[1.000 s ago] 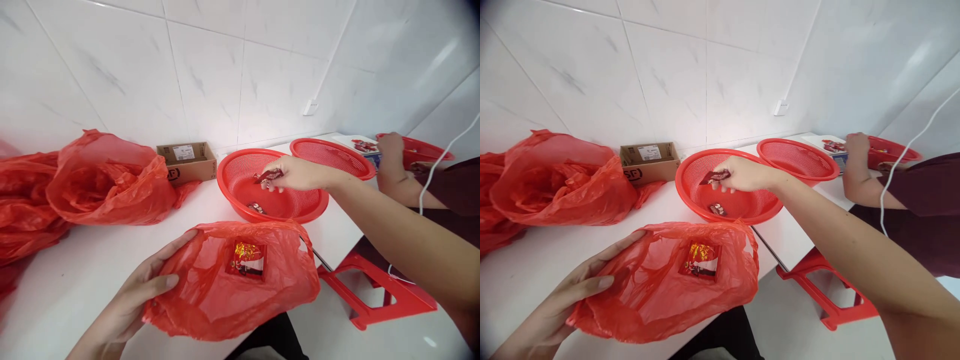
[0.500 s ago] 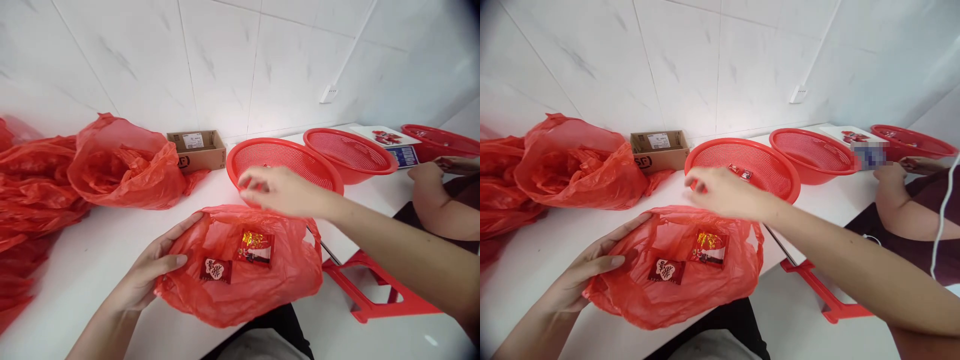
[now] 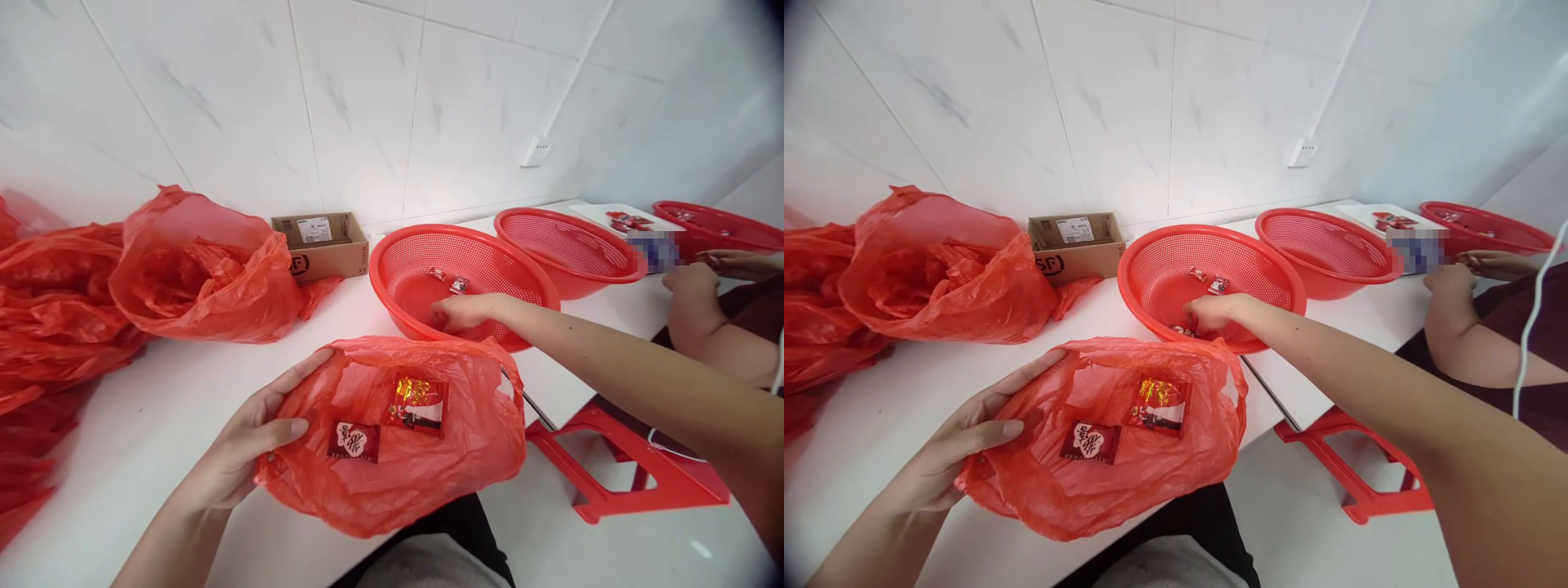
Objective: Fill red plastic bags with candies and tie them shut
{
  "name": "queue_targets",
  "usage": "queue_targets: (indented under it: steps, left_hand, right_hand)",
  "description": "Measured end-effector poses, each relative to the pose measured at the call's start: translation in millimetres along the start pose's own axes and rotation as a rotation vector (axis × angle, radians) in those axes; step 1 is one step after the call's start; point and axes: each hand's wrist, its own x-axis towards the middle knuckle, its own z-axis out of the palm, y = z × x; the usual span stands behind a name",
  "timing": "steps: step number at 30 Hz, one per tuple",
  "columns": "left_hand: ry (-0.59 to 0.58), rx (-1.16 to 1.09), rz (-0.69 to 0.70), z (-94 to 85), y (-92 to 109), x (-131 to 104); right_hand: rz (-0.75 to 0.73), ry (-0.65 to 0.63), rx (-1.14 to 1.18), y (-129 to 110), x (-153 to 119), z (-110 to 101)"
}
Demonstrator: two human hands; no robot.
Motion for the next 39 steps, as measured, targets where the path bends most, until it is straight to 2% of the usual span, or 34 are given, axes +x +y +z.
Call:
queue_targets:
  steps: [5, 8, 11, 15, 22, 27, 29, 32, 34, 37, 39]
  left_hand:
    - [-0.001, -0.021, -0.002, -0.3, -1.6, 0.3]
    - [0.005, -0.019, 0.001, 0.0, -1.6, 0.7]
    - [0.007, -0.018, 0.006, 0.1, -1.4, 0.6]
    - [0.006, -0.039, 0.014, -1.0, -3.2, 0.8]
    - [-0.013, -0.007, 0.036, -2.0, -3.9, 0.7]
    - [-0.006, -0.009, 0.023, -0.8, -2.4, -0.7]
    - [-0.019, -0.024, 0.038, -1.2, -2.9, -0.3]
    - [-0.022, -0.039, 0.046, -0.6, -2.8, 0.2]
    - [-0.014, -0.038, 0.031, 1.0, -1.6, 0.0]
    - [-0.013, -0.047, 0.028, 3.4, -0.2, -0.2]
    - [-0.022, -0.063, 0.041, 3.7, -0.8, 0.2]
  right_hand:
    - [-0.126, 0.021, 0.006, -2.8, 3.1, -2.8]
    - [-0.197, -0.03, 0.012, -6.6, 2.7, -1.5]
    - [-0.196, -0.059, 0.015, -5.1, 2.6, 0.1]
    - [-0.157, -0.028, 0.048, -1.6, 0.2, 0.5]
    - [-0.209, -0.054, 0.169, -17.1, -4.2, 2.7]
    - [-0.225, 0.041, 0.346, -17.7, -9.4, -15.8]
    - [-0.264, 0.054, 0.527, -20.4, -21.2, -28.7]
    - [-0.401, 0.017, 0.878, -37.2, -48.8, -42.3]
    - [-0.513, -0.031, 0.967, -57.4, -68.2, -41.2]
    - [-0.556, -0.124, 0.848, -92.3, -87.7, -23.2]
    - [-0.504, -0.065, 0.701, -111.2, -90.7, -9.3]
